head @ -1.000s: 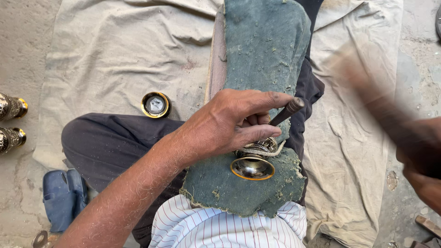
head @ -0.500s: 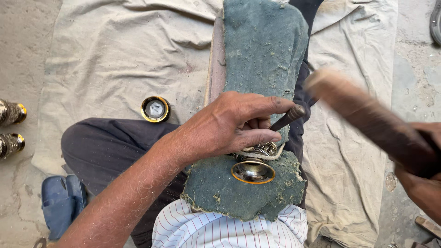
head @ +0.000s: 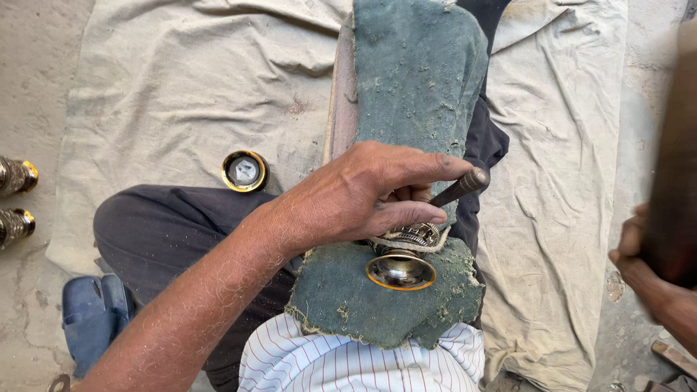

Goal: The person sits on the ground with a cloth-covered forming cushion on their lap and hammers decorative patterns into a brass vessel. They hold a punch against the metal with one hand and strike it repeatedly with a wooden mallet, repositioning the punch around the vessel's surface.

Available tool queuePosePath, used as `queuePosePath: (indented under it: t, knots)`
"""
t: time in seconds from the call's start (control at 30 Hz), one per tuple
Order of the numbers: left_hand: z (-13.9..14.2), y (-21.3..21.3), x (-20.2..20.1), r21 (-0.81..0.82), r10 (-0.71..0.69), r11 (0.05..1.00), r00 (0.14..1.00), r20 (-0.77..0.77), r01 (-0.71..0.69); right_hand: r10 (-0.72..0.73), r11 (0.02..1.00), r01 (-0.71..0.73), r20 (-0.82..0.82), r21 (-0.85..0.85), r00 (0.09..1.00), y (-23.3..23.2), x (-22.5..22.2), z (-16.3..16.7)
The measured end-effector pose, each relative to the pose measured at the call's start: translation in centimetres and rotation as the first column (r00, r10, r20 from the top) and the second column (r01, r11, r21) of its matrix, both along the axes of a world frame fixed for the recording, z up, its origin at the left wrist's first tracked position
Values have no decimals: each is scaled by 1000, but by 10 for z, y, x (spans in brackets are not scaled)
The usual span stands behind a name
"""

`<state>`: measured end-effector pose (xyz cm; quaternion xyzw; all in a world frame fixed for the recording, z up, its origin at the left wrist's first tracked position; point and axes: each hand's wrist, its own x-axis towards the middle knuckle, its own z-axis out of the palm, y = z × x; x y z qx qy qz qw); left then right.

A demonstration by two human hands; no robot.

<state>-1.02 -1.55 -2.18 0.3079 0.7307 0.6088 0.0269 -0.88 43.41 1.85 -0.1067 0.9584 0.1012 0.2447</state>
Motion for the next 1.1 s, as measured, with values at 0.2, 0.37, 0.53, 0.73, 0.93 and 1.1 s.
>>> queuePosePath:
  t: [0.2,0.37,0.53,0.73,0.93,1.1]
  knots:
    - [-1,1,-2,7,-8,1000,998,-67,8,-22,989,3,-129,-146,991,78,15,-36]
    - [1,0,-3,-22,-9,1000,998,-66,8,262,964,-262,8,37,965,122,11,-53]
    - [6,2,-2,-31,8,999,1000,-25,-8,-1,939,-101,-297,-328,955,84,21,-19]
    - [25,18,4,-21,70,997,996,-63,-72,-477,720,384,-11,-578,879,34,36,8]
    - [44,34,5,-307,157,945,981,112,-116,-710,472,841,450,-265,541,17,26,-21]
    - [44,40,9,-304,149,941,989,-25,-149,-301,880,219,-137,-422,944,-20,46,5]
